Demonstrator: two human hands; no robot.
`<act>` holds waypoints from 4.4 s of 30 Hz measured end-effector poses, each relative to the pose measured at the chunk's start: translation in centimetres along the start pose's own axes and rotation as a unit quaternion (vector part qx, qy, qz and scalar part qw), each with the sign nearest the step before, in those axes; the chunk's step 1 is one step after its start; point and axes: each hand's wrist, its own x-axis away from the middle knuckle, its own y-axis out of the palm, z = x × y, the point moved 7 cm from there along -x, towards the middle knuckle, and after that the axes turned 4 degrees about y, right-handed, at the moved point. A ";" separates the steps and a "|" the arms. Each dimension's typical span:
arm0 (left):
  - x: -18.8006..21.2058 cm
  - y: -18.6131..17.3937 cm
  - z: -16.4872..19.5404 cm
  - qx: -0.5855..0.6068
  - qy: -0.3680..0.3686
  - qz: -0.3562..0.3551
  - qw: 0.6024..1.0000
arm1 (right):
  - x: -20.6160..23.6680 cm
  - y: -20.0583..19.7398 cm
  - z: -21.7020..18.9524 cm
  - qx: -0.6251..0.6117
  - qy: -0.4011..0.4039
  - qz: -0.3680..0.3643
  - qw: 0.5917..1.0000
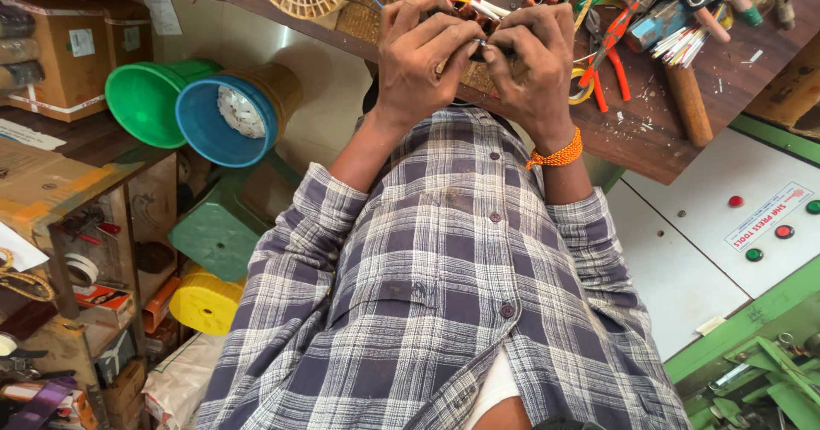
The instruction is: The person works on a circular electrical component, likely a motor stator, by stripping wire insulation, twisting wires together, and securing connections with electrical tape. They use pliers, scissors, and a screwdriver to manipulate the wires and components on a cluttered workbench.
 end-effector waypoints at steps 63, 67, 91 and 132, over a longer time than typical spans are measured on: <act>0.3 0.0 -0.9 0.170 -0.099 -0.001 0.980 | -0.7 0.6 -0.8 0.006 0.036 0.020 0.999; 0.4 0.1 -1.5 0.152 -0.121 -0.012 0.981 | -0.5 0.5 0.2 -0.009 0.034 0.006 0.999; 1.1 -2.8 -0.1 0.035 -0.113 -0.048 0.992 | 0.7 1.4 -0.1 0.005 -0.031 0.050 0.998; 0.5 0.6 -2.9 0.271 -0.171 -0.090 0.943 | -0.4 0.0 0.2 -0.038 0.007 0.040 0.998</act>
